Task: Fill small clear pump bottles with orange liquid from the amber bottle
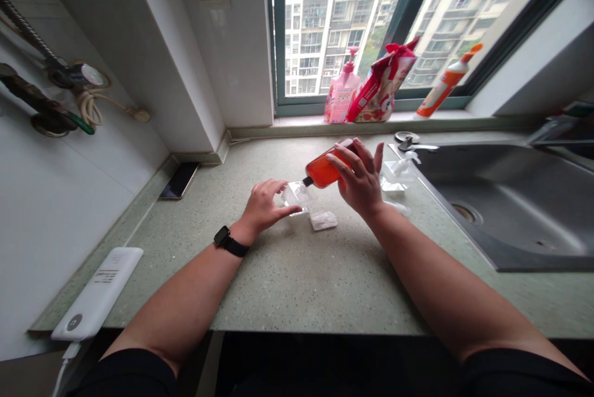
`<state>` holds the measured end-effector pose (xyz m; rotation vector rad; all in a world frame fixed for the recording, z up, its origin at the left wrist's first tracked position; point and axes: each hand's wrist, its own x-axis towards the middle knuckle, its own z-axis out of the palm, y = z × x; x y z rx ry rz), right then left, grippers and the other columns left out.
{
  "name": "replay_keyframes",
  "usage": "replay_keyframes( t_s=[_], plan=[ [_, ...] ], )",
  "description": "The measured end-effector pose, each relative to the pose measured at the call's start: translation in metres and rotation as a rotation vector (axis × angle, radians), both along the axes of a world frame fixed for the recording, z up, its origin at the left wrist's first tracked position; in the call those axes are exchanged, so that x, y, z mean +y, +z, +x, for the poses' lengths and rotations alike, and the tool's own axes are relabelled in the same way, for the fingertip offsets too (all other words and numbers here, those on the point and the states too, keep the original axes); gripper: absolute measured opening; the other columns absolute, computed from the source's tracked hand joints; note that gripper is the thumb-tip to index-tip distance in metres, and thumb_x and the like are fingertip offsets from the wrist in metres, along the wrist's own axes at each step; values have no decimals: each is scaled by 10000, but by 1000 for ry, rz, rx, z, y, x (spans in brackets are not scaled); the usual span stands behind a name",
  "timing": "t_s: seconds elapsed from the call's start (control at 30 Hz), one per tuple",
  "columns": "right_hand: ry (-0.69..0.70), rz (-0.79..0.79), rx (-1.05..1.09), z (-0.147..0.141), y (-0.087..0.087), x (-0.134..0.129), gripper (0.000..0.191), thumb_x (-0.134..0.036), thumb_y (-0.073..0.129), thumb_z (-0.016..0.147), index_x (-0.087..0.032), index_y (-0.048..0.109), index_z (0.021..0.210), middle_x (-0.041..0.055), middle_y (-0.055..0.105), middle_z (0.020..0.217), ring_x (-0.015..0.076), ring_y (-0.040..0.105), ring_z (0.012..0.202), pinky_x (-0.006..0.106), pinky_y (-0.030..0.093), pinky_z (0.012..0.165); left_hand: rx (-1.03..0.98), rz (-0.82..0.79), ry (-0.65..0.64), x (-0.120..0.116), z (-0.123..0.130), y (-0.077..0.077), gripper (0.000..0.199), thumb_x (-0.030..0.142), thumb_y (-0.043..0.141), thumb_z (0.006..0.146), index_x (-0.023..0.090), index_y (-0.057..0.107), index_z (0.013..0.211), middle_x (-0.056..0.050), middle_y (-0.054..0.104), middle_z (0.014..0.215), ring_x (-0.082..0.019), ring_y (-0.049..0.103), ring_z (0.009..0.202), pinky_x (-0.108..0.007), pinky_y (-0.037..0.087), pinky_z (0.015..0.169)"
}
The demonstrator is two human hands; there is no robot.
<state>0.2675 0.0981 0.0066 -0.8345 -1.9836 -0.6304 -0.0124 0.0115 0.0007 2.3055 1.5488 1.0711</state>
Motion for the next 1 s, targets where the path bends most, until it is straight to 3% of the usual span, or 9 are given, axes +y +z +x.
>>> replay_keyframes(
  t_s=[0.57,1.0],
  plan=[
    [12,-27,-8,0,5,-1,922,-49,591,970,-543,282,1684,-28,627,1579,356,404,1607,780,103,1337,0,-4,2,0,0,-1,676,714,842,816,225,704,1262,-72,773,1085,-290,725,1021,-473,542,961],
    [17,2,-16,1,5,0,902,-53,571,982,-544,279,1680,-21,628,1573,352,407,1607,781,137,1333,-4,-11,-2,0,-1,-2,704,751,815,816,221,696,1263,-78,775,1105,-284,723,1027,-476,541,965]
  ],
)
